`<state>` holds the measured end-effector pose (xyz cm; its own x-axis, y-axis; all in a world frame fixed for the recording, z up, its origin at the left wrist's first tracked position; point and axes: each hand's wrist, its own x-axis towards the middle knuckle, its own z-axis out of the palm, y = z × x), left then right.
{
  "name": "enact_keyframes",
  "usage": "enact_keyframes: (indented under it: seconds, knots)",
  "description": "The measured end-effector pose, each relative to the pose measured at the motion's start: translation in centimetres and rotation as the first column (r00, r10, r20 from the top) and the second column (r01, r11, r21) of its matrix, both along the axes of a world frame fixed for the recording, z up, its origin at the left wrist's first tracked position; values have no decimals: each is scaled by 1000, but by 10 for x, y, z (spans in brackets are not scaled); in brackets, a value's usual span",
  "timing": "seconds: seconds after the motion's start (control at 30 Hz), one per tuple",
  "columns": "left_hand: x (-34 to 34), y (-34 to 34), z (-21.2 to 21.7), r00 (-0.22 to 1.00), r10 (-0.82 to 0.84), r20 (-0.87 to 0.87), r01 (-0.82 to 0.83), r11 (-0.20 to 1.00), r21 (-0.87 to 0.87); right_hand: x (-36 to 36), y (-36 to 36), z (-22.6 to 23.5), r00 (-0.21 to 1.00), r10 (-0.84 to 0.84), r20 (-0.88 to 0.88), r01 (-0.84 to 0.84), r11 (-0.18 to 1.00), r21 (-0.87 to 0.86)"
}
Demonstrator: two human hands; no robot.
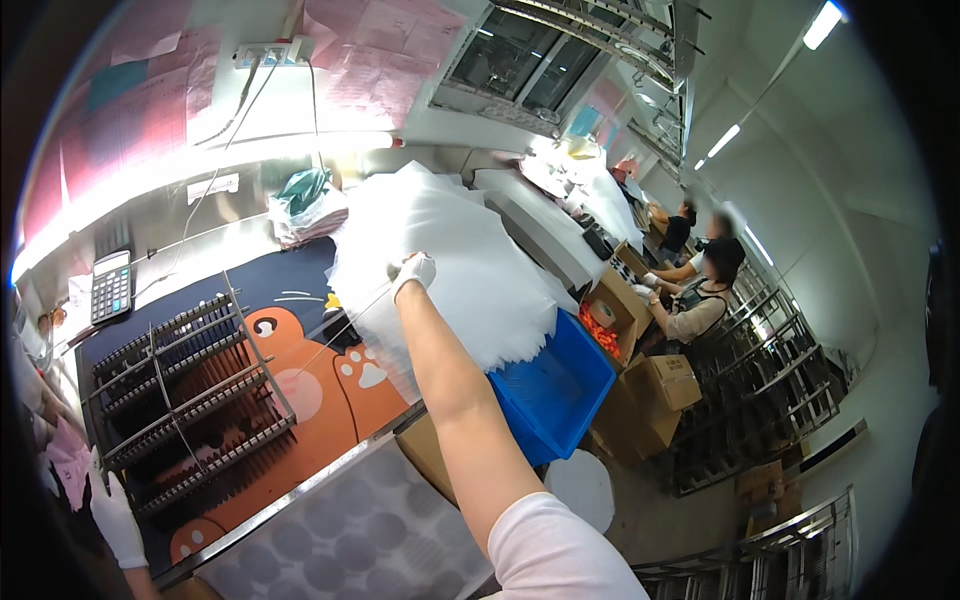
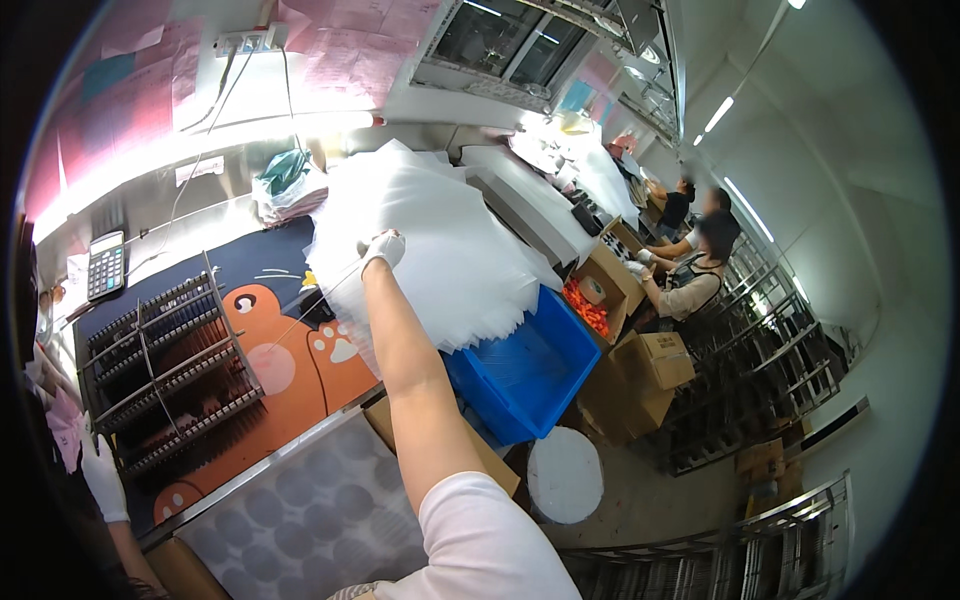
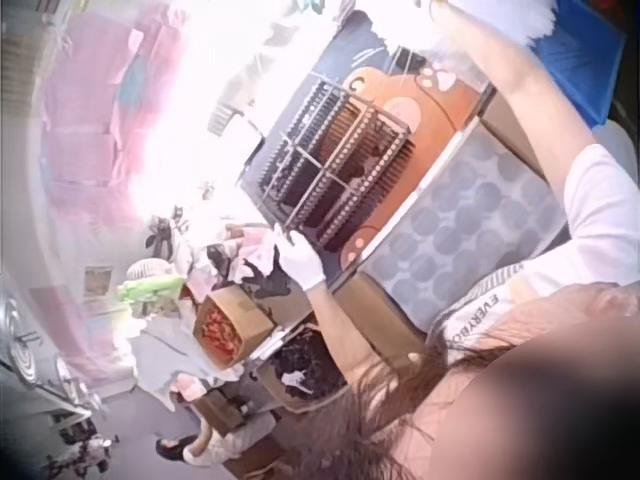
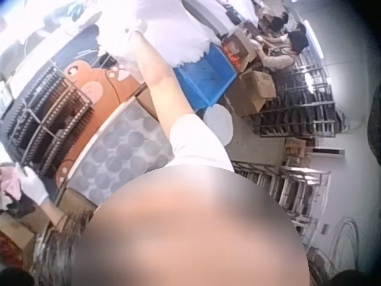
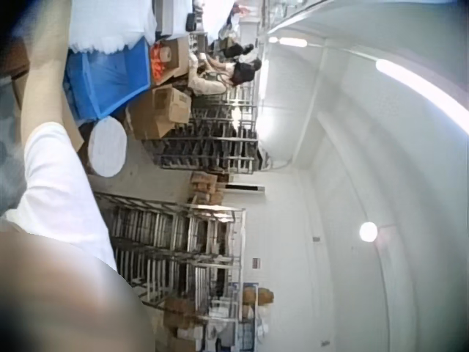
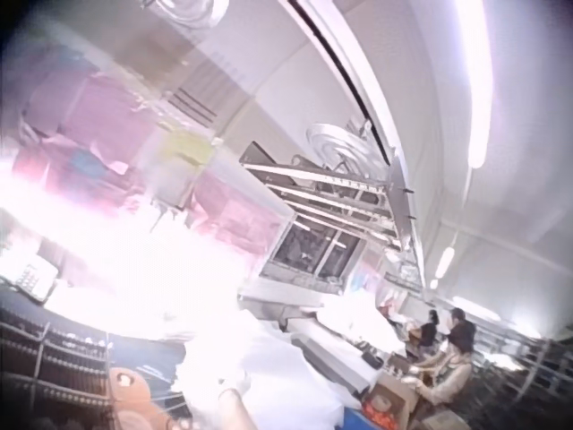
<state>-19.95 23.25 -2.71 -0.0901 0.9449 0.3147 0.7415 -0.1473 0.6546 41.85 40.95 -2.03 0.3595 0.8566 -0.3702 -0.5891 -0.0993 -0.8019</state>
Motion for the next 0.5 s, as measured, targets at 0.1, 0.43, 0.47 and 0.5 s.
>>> enact_keyframes:
  seconds: [0.1,0.43,0.47,0.5]
  knots:
    - [2,1,0,999,6,35,-6,1000,-3,-79,18,14,910,330,252,-292,940,-177]
    - [21,-2,17,997,-66,40,67,997,-25,-156,63,-32,848,439,295,-419,898,-134]
    - [25,-5,18,999,-46,5,46,999,-25,-114,67,-37,949,278,148,-273,960,-52]
    - [30,-5,17,997,-43,58,45,999,-25,-62,66,-38,997,69,-34,-68,997,46]
